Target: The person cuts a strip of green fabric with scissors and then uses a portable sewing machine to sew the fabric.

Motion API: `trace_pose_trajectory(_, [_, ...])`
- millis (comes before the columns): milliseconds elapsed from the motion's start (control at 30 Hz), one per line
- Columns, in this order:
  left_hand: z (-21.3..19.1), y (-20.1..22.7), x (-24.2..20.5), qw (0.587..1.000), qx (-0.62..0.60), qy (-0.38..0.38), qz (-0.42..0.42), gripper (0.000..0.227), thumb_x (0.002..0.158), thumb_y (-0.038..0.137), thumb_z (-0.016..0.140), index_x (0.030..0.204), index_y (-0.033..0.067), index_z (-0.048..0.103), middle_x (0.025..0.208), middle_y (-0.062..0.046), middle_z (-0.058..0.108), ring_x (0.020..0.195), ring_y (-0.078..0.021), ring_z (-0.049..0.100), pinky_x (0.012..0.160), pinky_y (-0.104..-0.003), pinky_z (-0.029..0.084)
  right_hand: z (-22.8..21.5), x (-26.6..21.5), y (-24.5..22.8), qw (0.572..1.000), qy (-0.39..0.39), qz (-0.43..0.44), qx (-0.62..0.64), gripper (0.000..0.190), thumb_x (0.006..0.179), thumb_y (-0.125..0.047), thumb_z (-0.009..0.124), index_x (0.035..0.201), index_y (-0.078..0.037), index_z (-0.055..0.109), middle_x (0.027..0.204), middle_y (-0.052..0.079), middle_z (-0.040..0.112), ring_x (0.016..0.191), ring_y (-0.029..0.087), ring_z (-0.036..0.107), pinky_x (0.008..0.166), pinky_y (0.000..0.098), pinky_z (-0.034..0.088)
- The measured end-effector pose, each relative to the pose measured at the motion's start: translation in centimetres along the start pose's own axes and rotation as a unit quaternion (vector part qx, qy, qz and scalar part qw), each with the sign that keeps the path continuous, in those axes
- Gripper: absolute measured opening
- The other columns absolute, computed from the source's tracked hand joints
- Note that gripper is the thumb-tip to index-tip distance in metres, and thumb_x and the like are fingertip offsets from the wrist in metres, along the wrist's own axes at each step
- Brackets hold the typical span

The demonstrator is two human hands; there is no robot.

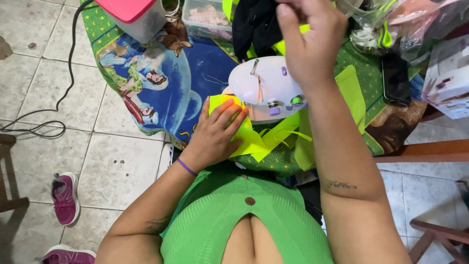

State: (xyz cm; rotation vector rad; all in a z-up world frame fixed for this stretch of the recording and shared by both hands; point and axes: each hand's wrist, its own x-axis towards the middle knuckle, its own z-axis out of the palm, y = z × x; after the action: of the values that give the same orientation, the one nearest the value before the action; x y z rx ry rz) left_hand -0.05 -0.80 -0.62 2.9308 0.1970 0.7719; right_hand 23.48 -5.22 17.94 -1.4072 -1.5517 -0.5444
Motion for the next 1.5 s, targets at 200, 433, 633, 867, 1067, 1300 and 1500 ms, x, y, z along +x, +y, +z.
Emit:
trace_pose_trajectory(200, [1.1, -0.1, -0.4, 0.993, -0.109, 0.039, -0.022, 0.089, 0.085, 0.038, 0.087, 0.161, 0.0097, 0.051, 0.152, -0.017, 0.055, 0.154, -0.0425, 0.042, 0.125, -0.080, 0.012, -3.3, -12.0, -6.2, 0.978, 0.146, 0.048, 0.142, 0.014, 0.100, 0.002, 0.066, 0.108, 0.011, 0.061, 0.077, 0.017, 0.062, 0.065, 0.025, 0.060, 0.060, 0.0373, 0.052])
trace_pose_trajectory(433, [0.5, -0.4, -1.0, 0.984, -0.165, 0.066, -0.025, 0.070, 0.094, 0.048, 0.080, 0.150, 0.0115, 0.061, 0.151, -0.013, 0.058, 0.155, -0.0391, 0.044, 0.127, -0.075, 0.008, 0.5, -21.1, -5.5, 0.973, -0.048, 0.223, 0.044, 0.019, 0.102, -0.023, 0.078, 0.107, -0.006, 0.075, 0.086, 0.012, 0.076, 0.082, 0.031, 0.078, 0.072, 0.0446, 0.062])
trace_pose_trajectory(633, [0.6, -0.4, -1.2, 0.985, -0.151, 0.075, -0.023, 0.064, 0.095, 0.050, 0.079, 0.148, 0.0159, 0.066, 0.151, -0.013, 0.060, 0.154, -0.0381, 0.045, 0.126, -0.077, 0.007, 1.9, -21.9, -6.2, 0.973, -0.121, 0.194, 0.000, 0.035, 0.099, -0.032, 0.083, 0.099, 0.002, 0.076, 0.085, 0.021, 0.074, 0.085, 0.045, 0.074, 0.074, 0.0523, 0.061])
trace_pose_trajectory(867, [0.0, -0.7, -1.1, 0.986, -0.154, 0.062, -0.022, 0.066, 0.096, 0.059, 0.076, 0.147, 0.0173, 0.067, 0.151, -0.014, 0.061, 0.155, -0.0382, 0.045, 0.125, -0.079, 0.005, 1.7, -22.7, -6.6, 0.971, -0.127, 0.201, 0.020, 0.028, 0.105, -0.026, 0.076, 0.085, -0.005, 0.075, 0.069, 0.010, 0.069, 0.074, 0.035, 0.073, 0.068, 0.0430, 0.057])
trace_pose_trajectory(1067, [-0.4, -0.8, -1.0, 0.987, -0.153, 0.056, -0.014, 0.064, 0.096, 0.064, 0.074, 0.141, 0.0182, 0.072, 0.149, -0.016, 0.063, 0.154, -0.0407, 0.045, 0.124, -0.081, 0.005, 1.9, -23.3, -6.7, 0.984, -0.105, 0.125, -0.068, 0.026, 0.101, -0.026, 0.077, 0.079, -0.014, 0.069, 0.067, 0.002, 0.060, 0.073, 0.030, 0.069, 0.074, 0.0400, 0.055])
trace_pose_trajectory(1300, [-0.4, -0.8, -0.8, 0.988, -0.142, 0.053, -0.007, 0.064, 0.095, 0.067, 0.074, 0.141, 0.0220, 0.072, 0.149, -0.017, 0.062, 0.153, -0.0421, 0.045, 0.122, -0.083, 0.004, 2.0, -22.5, -7.2, 0.982, -0.085, 0.038, -0.162, 0.032, 0.100, -0.024, 0.074, 0.073, -0.015, 0.062, 0.082, 0.001, 0.059, 0.077, 0.027, 0.062, 0.080, 0.0437, 0.052])
trace_pose_trajectory(1500, [-0.7, -0.8, -0.7, 0.989, -0.137, 0.048, -0.002, 0.065, 0.095, 0.067, 0.074, 0.140, 0.0205, 0.073, 0.148, -0.018, 0.063, 0.153, -0.0421, 0.045, 0.122, -0.082, 0.004, 3.3, -23.8, -6.8, 0.985, -0.067, -0.026, -0.160, 0.027, 0.098, -0.016, 0.073, 0.075, -0.011, 0.062, 0.114, 0.007, 0.073, 0.089, 0.029, 0.062, 0.087, 0.0479, 0.052])
